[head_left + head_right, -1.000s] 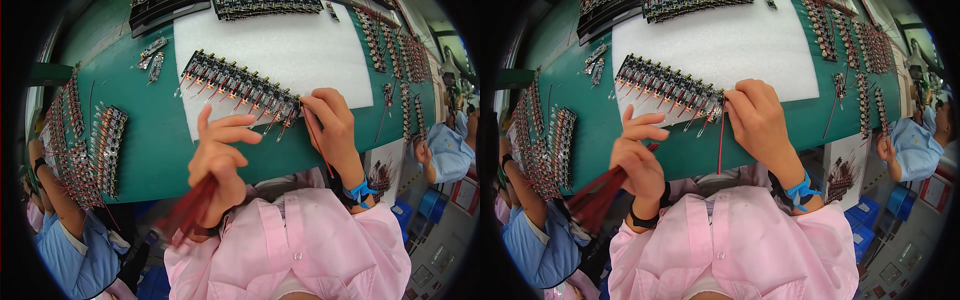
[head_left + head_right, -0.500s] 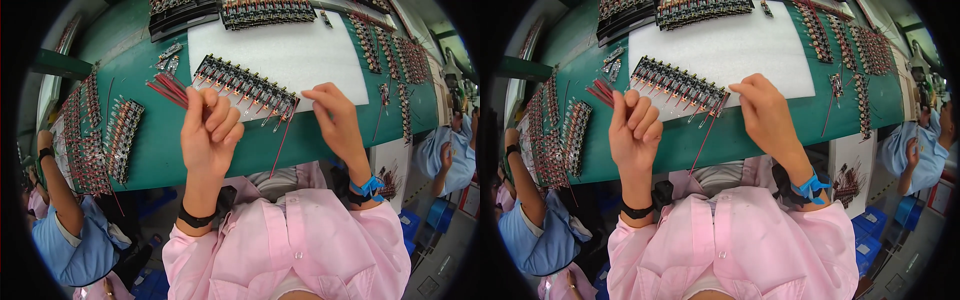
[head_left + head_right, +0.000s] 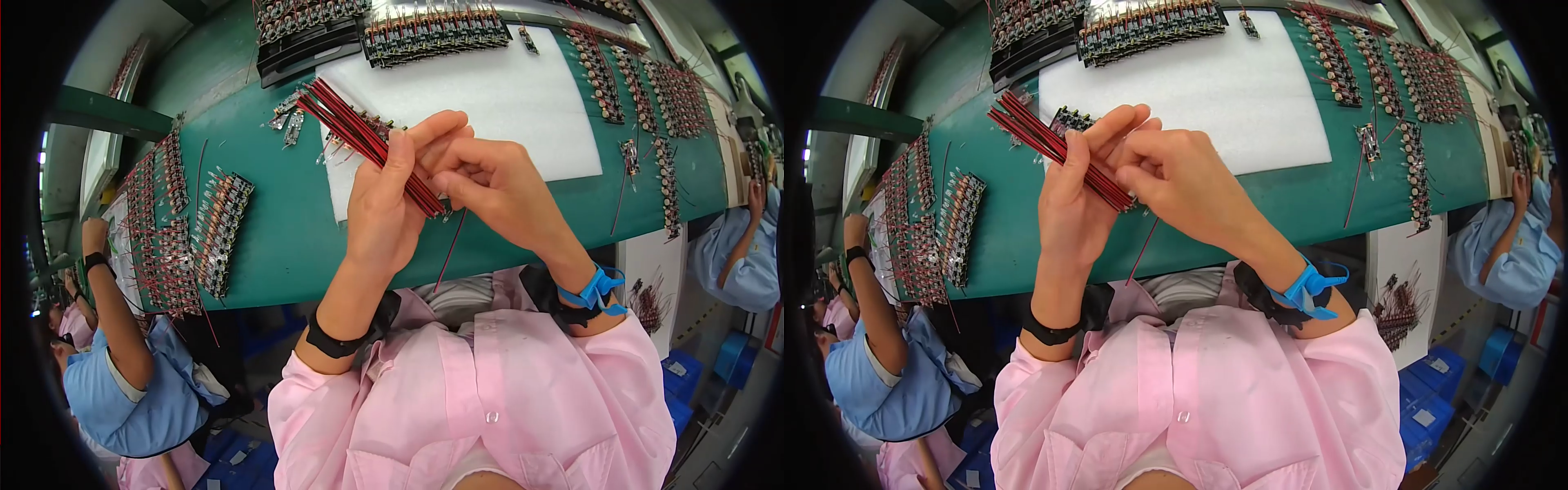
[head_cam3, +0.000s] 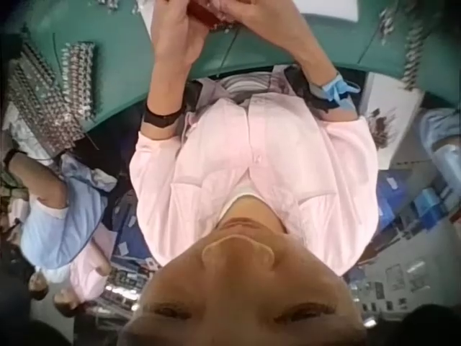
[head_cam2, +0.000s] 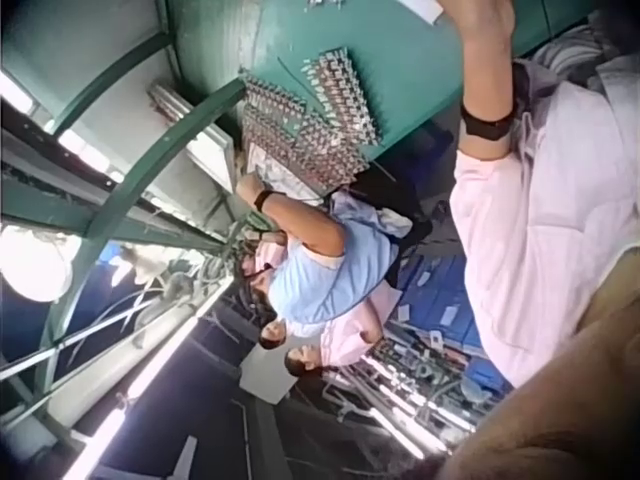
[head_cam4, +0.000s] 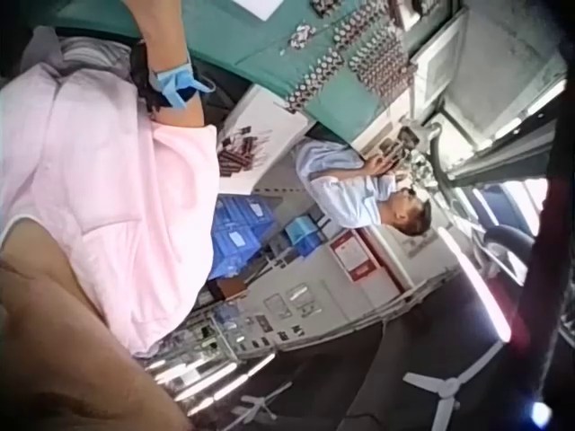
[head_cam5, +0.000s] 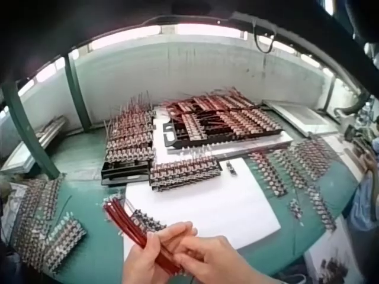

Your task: The person picks up a bundle of wires and inserts them one by one into the connectors on a circuit board strip.

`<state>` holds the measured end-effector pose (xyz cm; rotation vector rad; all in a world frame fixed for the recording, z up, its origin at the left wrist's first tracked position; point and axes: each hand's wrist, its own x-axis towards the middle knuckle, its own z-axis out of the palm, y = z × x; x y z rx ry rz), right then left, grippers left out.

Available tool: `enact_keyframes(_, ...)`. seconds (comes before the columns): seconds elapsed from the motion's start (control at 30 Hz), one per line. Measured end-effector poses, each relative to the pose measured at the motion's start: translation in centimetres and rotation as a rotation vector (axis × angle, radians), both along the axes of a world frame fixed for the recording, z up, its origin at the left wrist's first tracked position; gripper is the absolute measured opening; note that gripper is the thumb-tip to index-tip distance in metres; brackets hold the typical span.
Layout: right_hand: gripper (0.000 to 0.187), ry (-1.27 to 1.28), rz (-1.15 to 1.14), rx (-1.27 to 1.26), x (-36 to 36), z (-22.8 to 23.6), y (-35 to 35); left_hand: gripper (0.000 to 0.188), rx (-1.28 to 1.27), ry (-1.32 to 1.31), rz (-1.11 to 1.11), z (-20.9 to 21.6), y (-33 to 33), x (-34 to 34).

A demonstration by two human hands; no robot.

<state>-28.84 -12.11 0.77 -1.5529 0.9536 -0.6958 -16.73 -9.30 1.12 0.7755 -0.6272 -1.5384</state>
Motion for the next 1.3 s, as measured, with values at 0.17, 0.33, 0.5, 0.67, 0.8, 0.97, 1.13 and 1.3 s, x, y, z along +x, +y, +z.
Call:
enact_keyframes(0.17,0.007,-0.098,-0.006,0.248,-0.4,1.1,-0.2,0.032,-0.081,-0.237,0.055,-2.0,0.1,2.2)
enact_keyframes(0.33,0.008,-0.101,0.009,0.147,0.7,0.2,0.6,0.023,-0.001,-0.408,0.025,-1.4,0.6,2.3)
enact_keyframes(0.5,0.009,-0.177,0.043,0.276,0.3,0.5,0.3,0.016,-0.305,-0.794,0.284,-2.3,0.8,2.6)
enact_keyframes(0.67,0.009,-0.35,-0.04,0.377,-0.1,0.3,0.0,0.02,-0.186,-0.387,0.388,-1.5,1.1,2.0)
enact_keyframes(0.8,0.008,-0.41,-0.068,0.398,-0.1,0.4,0.2,0.021,-0.111,-0.401,0.229,-1.8,2.1,1.8)
enact_keyframes(0.97,0.008,-0.384,-0.073,0.284,0.1,0.1,0.7,0.016,0.017,-0.418,-0.031,-2.0,2.6,1.9)
enact_keyframes(1.13,0.008,-0.36,-0.096,0.202,0.3,0.3,1.0,0.015,0.022,-0.389,-0.071,-1.6,2.7,2.1)
enact_keyframes(1.3,0.007,-0.274,-0.094,0.148,0.3,-0.3,1.3,0.013,-0.012,-0.537,0.002,-1.6,2.9,2.0)
